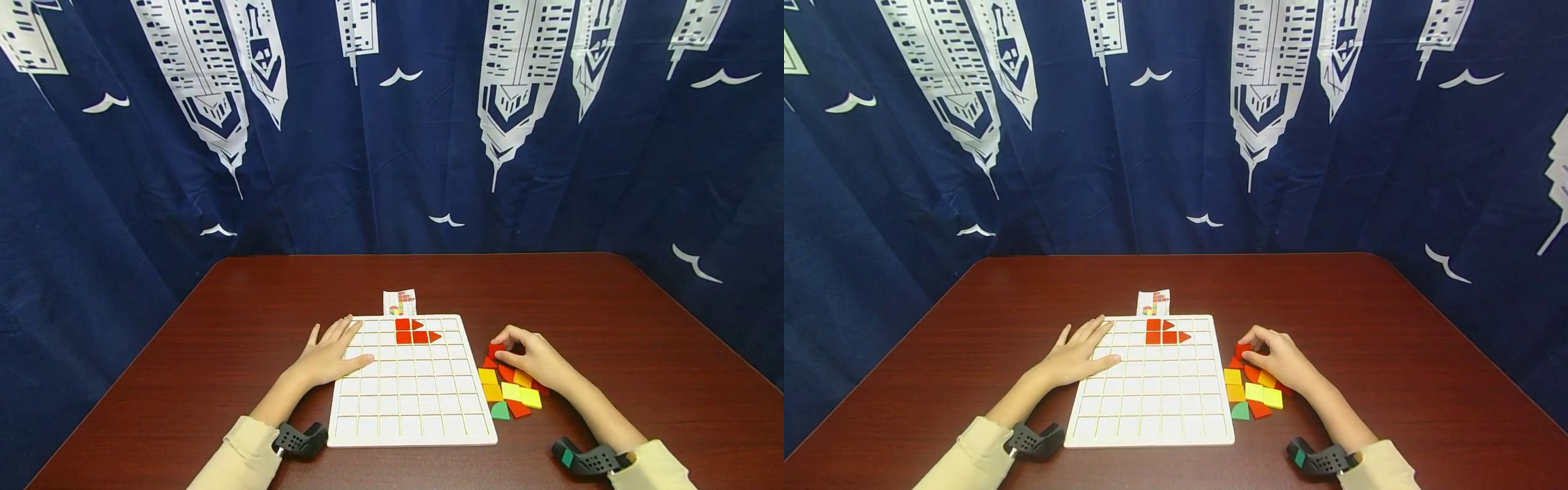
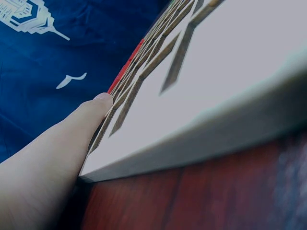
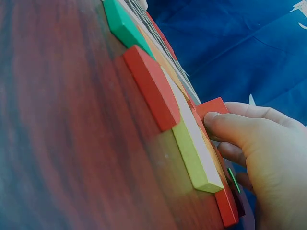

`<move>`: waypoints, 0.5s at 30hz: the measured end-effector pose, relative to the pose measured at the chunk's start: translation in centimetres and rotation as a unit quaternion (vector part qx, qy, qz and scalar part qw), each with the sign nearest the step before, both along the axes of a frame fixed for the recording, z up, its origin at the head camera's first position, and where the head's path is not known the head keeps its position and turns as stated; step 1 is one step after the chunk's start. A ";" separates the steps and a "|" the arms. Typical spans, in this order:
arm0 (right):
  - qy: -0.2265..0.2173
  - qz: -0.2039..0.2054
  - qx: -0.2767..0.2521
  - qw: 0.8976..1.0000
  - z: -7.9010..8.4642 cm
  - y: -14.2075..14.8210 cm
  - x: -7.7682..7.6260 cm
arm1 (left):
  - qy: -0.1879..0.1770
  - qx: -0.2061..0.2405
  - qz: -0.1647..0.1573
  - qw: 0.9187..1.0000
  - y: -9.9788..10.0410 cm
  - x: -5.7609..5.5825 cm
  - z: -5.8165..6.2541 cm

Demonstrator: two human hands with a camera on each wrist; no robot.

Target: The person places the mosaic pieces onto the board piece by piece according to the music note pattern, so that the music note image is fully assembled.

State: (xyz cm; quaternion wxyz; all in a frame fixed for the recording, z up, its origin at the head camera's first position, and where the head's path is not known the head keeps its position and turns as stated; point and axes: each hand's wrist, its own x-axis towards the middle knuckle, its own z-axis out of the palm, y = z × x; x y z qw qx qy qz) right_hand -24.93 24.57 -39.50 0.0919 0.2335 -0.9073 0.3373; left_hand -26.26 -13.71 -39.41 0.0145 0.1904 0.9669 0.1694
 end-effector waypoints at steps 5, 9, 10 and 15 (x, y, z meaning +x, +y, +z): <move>-0.009 -0.002 -0.003 1.000 0.1 0.0 0.0 | 0.002 -0.001 -0.001 1.000 0.0 0.0 0.0; -0.015 -0.010 0.003 1.000 0.5 -0.2 -0.1 | 0.000 -0.002 -0.002 1.000 0.0 0.0 0.0; -0.016 -0.014 0.005 1.000 0.6 -0.3 -0.1 | -0.001 -0.001 -0.002 1.000 0.0 0.1 0.0; -0.021 -0.042 0.011 0.999 1.0 -1.2 -0.2 | -0.004 -0.004 -0.003 1.000 0.0 0.0 -0.1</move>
